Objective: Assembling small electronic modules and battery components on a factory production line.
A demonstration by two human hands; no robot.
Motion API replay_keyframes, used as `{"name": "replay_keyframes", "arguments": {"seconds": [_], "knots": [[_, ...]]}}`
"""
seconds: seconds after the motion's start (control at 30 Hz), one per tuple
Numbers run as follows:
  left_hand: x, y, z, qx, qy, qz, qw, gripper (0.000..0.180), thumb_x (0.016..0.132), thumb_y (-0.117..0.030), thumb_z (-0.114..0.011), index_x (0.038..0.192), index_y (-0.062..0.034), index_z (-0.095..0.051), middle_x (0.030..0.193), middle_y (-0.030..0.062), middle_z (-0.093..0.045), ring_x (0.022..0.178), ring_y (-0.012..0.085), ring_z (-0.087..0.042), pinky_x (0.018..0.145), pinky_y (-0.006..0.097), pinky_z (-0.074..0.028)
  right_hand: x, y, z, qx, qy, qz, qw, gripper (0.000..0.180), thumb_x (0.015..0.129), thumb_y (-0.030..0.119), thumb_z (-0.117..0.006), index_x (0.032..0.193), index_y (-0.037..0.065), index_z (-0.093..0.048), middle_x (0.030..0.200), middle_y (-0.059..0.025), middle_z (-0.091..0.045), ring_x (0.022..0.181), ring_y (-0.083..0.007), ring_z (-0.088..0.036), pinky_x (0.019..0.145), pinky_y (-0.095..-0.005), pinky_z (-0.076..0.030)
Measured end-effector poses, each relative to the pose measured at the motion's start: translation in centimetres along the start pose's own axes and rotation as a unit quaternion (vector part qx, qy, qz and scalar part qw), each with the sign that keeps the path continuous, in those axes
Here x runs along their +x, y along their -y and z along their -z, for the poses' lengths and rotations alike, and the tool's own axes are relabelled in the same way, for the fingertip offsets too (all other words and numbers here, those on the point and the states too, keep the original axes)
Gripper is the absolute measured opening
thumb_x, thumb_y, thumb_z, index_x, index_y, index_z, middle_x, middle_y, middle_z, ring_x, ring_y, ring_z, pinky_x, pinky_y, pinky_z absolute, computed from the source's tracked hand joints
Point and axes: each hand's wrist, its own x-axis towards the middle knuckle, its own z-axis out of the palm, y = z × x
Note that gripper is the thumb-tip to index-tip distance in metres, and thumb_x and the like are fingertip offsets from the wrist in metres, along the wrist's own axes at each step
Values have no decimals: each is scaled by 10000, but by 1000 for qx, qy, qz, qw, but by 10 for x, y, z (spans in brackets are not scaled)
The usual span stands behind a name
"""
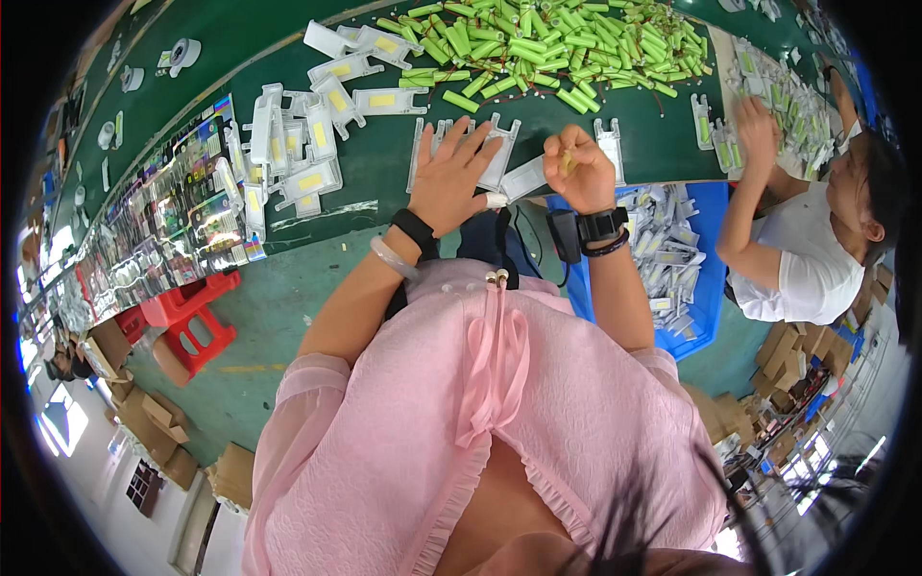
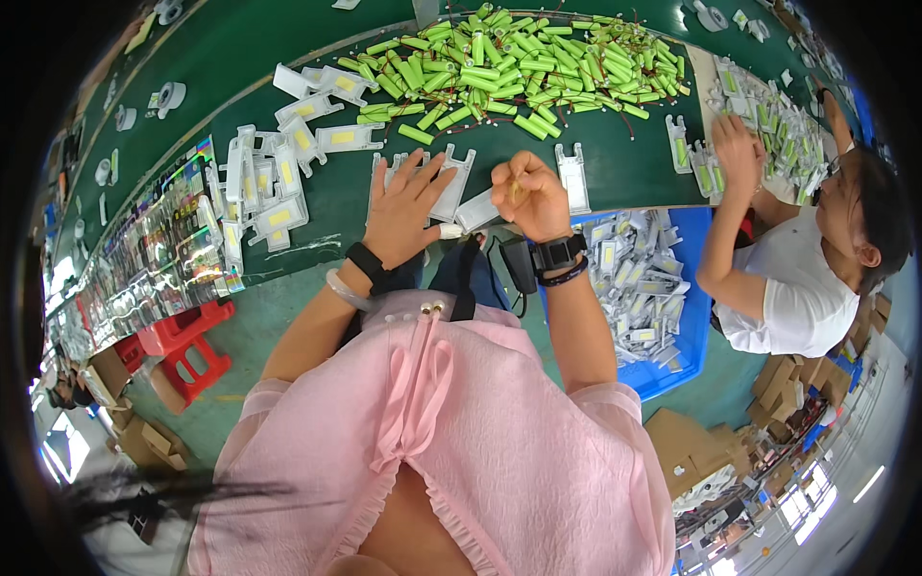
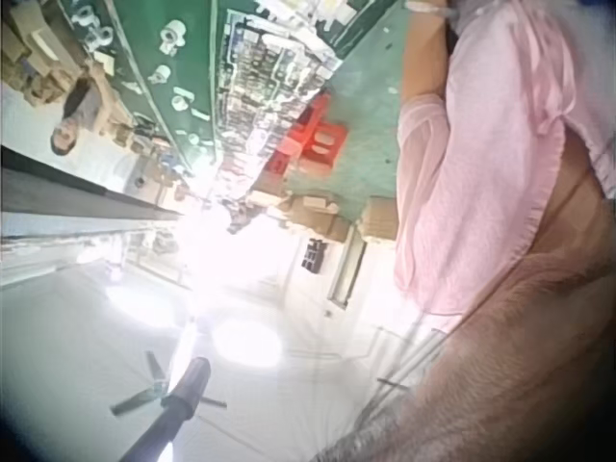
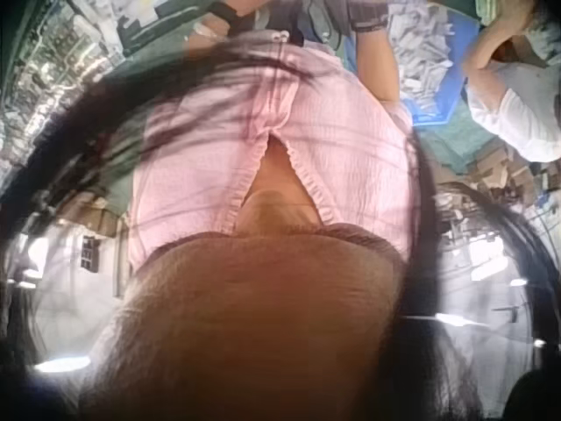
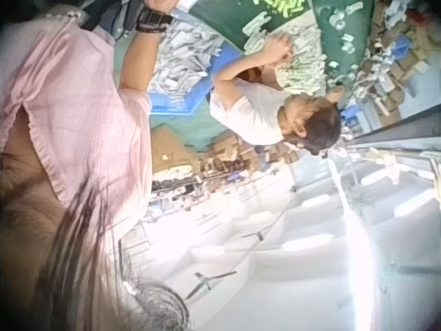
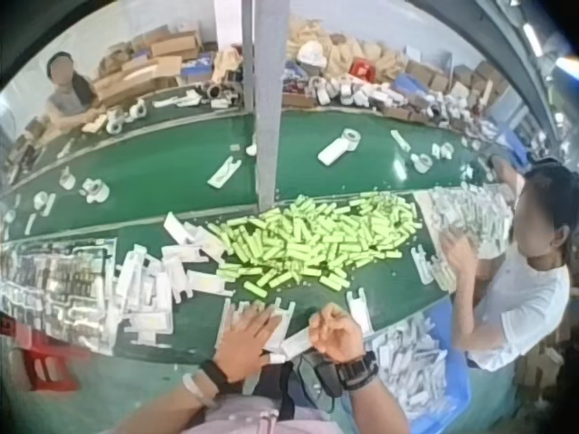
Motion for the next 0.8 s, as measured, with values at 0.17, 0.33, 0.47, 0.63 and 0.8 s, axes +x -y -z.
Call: {"name": "replay_keyframes", "arguments": {"seconds": [0.17, 0.33, 0.47, 0.63, 0.8], "knots": [[-1, -6, 0, 56, -21, 53, 997, 844, 663, -286, -818, 1428, -144, -489, 1484, 48, -461, 1408, 264, -365, 1183, 573, -150, -29, 2, 11, -114, -32, -68, 991, 127, 848, 6, -509, 886, 9, -629, 783, -109, -652, 479, -127, -486, 411, -253, -355], [-5, -14, -8, 40, -42, 76, 995, 924, 675, -331, -815, 1476, -107, -411, 1473, 56, -474, 1390, 254, -392, 1183, 551, -142, -45, -3, -13, -413, -107, -204, 881, 191, 886, 121, -566, 872, 1, -714, 638, -13, -590, 502, -60, -466, 444, -229, -315], [-3, -17, -7, 31, -42, 72, 996, 961, 689, -334, -813, 1495, -67, -363, 1475, 64, -472, 1391, 251, -391, 1175, 541, -155, -37, -17, 3, -556, -118, -51, 821, 223, 892, 196, -596, 859, 2, -702, 636, -96, -614, 548, -182, -571, 540, -316, -433], [-6, -18, -11, 45, -51, 63, 996, 972, 694, -329, -813, 1501, -54, -345, 1478, 69, -468, 1394, 255, -387, 1170, 540, -165, -11, 17, -11, -772, 47, 85, 628, 244, 840, 250, -613, 705, 46, -603, 653, -149, -615, 631, -368, -616, 571, -435, -475], [-1, -26, -13, 18, -38, 47, 998, 1007, 661, -250, -824, 1510, -51, -322, 1480, 91, -456, 1394, 274, -383, 1175, 546, -158, 18, 23, -9, -828, 178, 119, 519, 219, 730, 256, -624, 626, 77, -555, 654, -131, -610, 616, -367, -605, 560, -459, -470]]}}
